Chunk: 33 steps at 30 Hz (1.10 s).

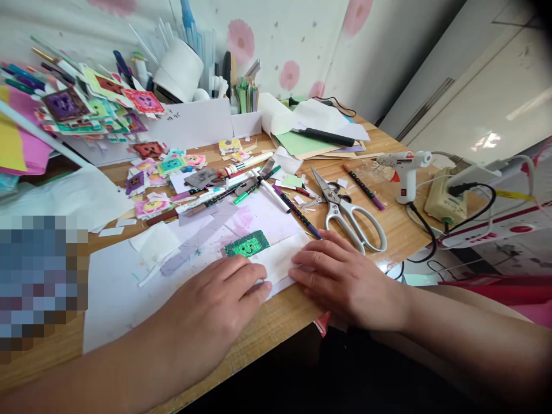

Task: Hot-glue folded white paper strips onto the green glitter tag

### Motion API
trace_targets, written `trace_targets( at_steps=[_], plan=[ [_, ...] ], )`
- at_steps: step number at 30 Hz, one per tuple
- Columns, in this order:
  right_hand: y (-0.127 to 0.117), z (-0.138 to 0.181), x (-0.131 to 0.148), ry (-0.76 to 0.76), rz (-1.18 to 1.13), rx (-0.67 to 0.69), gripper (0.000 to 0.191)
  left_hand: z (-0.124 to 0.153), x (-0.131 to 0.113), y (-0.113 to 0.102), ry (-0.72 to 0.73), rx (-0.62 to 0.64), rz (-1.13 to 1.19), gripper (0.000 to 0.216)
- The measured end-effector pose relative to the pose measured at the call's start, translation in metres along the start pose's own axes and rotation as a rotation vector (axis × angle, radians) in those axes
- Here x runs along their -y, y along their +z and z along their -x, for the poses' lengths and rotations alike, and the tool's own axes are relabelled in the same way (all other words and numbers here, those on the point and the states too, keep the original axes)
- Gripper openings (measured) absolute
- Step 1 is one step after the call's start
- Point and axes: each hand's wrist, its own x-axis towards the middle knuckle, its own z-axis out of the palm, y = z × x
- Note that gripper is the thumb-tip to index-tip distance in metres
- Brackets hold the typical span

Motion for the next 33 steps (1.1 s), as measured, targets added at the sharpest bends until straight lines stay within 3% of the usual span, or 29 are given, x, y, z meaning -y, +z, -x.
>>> trace_targets(
  at_steps=[12,15,19,22,25,28,33],
  plan=[
    [-0.013,0.015,-0.012,0.16,0.051,-0.027,0.024,-0.005,0.006,-0.006,0.032,0.048,-0.006,0.032],
    [-0.016,0.02,-0.016,0.184,0.024,-0.074,0.021,-0.007,0.005,-0.004,0.014,-0.012,0.001,0.031],
    [-0.021,0.026,-0.039,0.446,0.099,-0.258,0.019,-0.009,0.006,0.0,0.015,-0.11,0.017,0.034],
    [-0.024,0.025,-0.056,0.7,0.225,-0.105,0.031,-0.007,0.01,0.001,0.052,-0.091,0.001,0.035],
    [-0.025,0.016,-0.063,0.777,0.233,0.063,0.045,-0.005,0.013,0.002,0.068,-0.074,-0.021,0.036],
    [-0.026,0.008,-0.063,0.819,0.194,0.064,0.042,-0.003,0.012,0.004,0.031,-0.079,-0.004,0.036],
    [-0.037,0.017,-0.062,0.866,0.145,-0.06,0.046,-0.002,0.01,0.007,0.015,-0.056,-0.035,0.035]
  ],
)
